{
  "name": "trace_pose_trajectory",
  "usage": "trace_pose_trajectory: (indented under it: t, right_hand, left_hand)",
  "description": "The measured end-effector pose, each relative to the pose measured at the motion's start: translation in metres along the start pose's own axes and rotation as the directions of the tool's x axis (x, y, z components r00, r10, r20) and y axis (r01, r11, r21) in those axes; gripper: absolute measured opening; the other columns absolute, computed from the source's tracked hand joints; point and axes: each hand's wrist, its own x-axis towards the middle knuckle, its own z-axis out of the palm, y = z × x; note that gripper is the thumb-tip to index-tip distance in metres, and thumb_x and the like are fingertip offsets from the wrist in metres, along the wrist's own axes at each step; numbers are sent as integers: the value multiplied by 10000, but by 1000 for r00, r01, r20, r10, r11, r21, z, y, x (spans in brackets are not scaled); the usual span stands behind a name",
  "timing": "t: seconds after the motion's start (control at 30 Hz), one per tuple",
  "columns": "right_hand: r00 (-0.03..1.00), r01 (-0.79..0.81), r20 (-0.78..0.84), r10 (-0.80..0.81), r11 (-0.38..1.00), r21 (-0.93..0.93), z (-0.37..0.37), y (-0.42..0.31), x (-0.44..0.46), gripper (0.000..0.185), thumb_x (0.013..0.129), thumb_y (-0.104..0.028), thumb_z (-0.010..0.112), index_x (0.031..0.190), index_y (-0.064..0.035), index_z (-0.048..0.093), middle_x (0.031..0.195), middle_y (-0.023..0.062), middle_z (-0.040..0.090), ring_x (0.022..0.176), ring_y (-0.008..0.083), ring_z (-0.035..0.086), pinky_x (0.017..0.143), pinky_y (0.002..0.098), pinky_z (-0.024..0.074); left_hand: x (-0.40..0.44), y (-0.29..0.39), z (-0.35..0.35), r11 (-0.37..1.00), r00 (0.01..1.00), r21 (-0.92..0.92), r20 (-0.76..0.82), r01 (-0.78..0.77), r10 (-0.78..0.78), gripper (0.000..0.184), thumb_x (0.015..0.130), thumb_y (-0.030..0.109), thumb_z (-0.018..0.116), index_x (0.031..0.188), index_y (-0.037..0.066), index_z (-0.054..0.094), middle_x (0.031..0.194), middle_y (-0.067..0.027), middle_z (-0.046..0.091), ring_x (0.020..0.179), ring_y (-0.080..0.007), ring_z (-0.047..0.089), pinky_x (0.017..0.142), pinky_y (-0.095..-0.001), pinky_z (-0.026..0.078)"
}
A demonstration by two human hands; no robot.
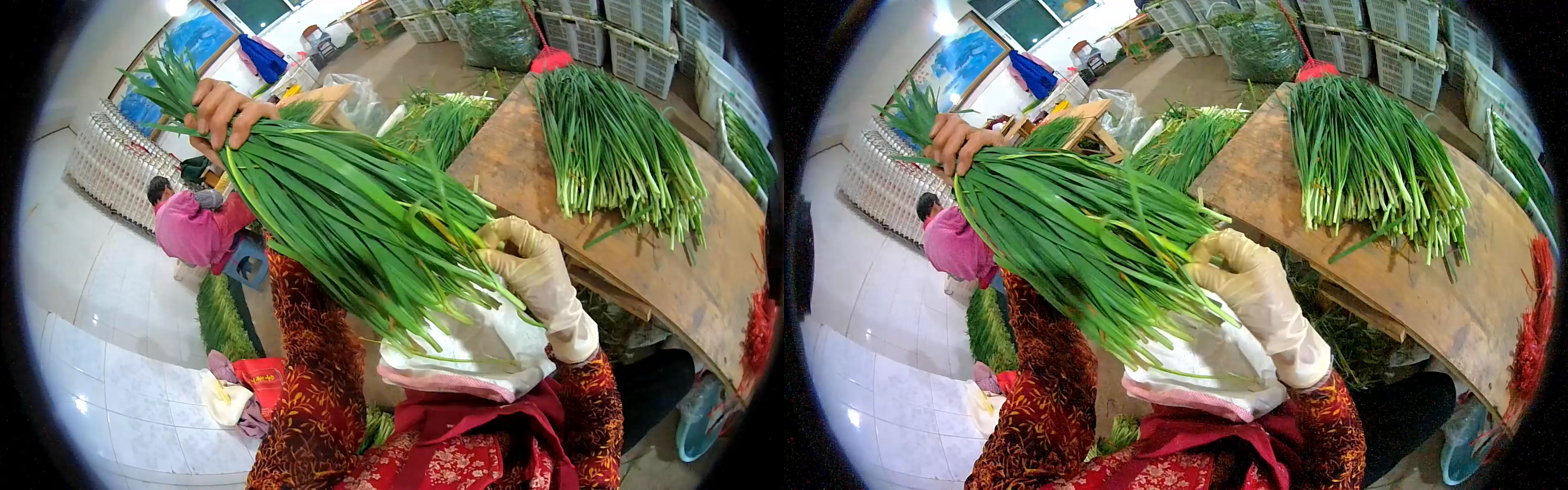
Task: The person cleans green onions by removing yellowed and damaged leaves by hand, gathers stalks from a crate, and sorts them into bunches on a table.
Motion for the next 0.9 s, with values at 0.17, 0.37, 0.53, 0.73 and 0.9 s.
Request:
trace_pose_trajectory:
  t: [0.17,0.37,0.53,0.73,0.9]
  right_hand:
    - [999,6,-35,-18,953,-304,6,-13,5,186,739,-178,637,893,-87,587,794,25,573,665,143,542,630,261,439]
    - [963,263,-24,-269,954,-145,3,-6,8,184,739,-105,648,904,-54,586,842,9,566,684,103,540,626,236,436]
    - [980,-196,67,189,837,511,-18,-31,-12,169,830,-139,555,922,-1,519,718,51,589,470,33,429,395,147,304]
    - [920,-384,175,350,896,223,-61,15,-61,152,850,-191,536,838,-44,498,626,15,511,469,51,418,423,180,322]
    - [769,-286,-76,634,237,-928,-131,147,-147,211,808,-247,539,869,-59,614,755,52,634,652,187,599,584,293,459]
  left_hand:
    - [1,-7,-1,999,1000,-31,8,22,-22,183,848,179,455,957,72,354,807,-2,449,696,-112,518,659,-297,446]
    - [7,-4,3,997,996,-30,-37,76,-77,189,844,179,463,955,72,353,789,7,446,687,-102,512,638,-294,441]
    - [6,6,3,999,998,9,-52,37,-36,189,837,177,478,940,75,357,785,9,447,672,-97,509,637,-281,441]
    - [0,31,3,989,954,17,-261,-149,148,151,836,173,458,917,75,376,754,11,444,655,-85,495,632,-262,434]
    - [0,62,4,996,970,84,-242,-7,27,137,825,176,462,893,83,387,711,10,431,640,-91,465,700,-268,414]
